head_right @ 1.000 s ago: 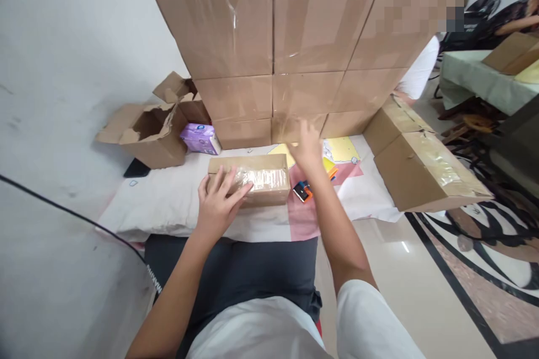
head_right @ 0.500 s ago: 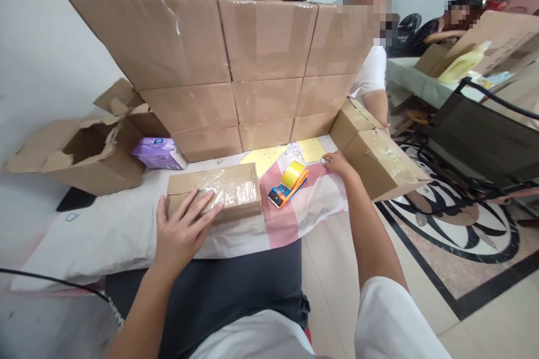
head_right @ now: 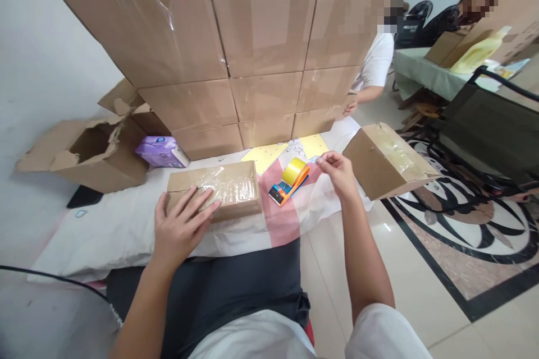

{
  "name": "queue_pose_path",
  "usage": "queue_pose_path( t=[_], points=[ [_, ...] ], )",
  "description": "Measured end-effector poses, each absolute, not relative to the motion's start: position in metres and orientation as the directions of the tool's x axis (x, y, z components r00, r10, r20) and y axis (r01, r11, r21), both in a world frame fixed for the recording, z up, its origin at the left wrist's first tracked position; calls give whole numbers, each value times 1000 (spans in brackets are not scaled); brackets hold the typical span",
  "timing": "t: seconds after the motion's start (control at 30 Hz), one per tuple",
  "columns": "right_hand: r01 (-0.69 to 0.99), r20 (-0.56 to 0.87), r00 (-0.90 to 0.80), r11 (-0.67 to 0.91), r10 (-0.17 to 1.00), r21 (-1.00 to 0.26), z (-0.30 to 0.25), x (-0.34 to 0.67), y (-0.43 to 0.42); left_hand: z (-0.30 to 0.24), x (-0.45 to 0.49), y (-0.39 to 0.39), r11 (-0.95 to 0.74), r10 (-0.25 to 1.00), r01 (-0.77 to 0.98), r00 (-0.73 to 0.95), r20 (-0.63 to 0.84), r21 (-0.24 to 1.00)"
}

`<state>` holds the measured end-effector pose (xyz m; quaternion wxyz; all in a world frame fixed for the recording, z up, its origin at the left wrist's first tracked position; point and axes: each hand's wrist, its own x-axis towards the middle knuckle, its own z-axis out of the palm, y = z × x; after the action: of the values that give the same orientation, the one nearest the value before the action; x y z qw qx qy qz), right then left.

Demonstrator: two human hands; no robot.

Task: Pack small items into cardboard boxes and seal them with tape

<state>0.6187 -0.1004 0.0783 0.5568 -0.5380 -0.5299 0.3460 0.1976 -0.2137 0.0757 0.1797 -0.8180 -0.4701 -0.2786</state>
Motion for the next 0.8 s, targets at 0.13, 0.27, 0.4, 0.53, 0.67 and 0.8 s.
queue_pose_path(
  t=[0.13, 0.27, 0.4, 0.53, 0.67, 0.8],
  points=[
    [104, 116, -149, 133, 982, -986, 72, 545, -157, 74, 176, -208, -584, 639, 812, 466, 612, -7],
    [89, 105, -277, 134, 955, -987, 43, 483, -175, 78, 166, -210, -611, 656, 790, 470, 590, 49],
    [182, 192, -169, 222, 967, -958, 21, 463, -170, 83, 166, -212, -630, 661, 773, 483, 574, 75],
    [121, 230, -331, 283, 915, -951, 7, 457, -174, 72, 158, -201, -678, 587, 731, 472, 658, 81],
    [97, 236, -416, 301, 878, -949, 8, 440, -193, 50, 149, -198, -659, 495, 752, 422, 759, 12],
    [149, 318, -294, 372, 901, -916, 35, 457, -229, 62, 165, -212, -703, 457, 711, 423, 782, 26]
  ],
)
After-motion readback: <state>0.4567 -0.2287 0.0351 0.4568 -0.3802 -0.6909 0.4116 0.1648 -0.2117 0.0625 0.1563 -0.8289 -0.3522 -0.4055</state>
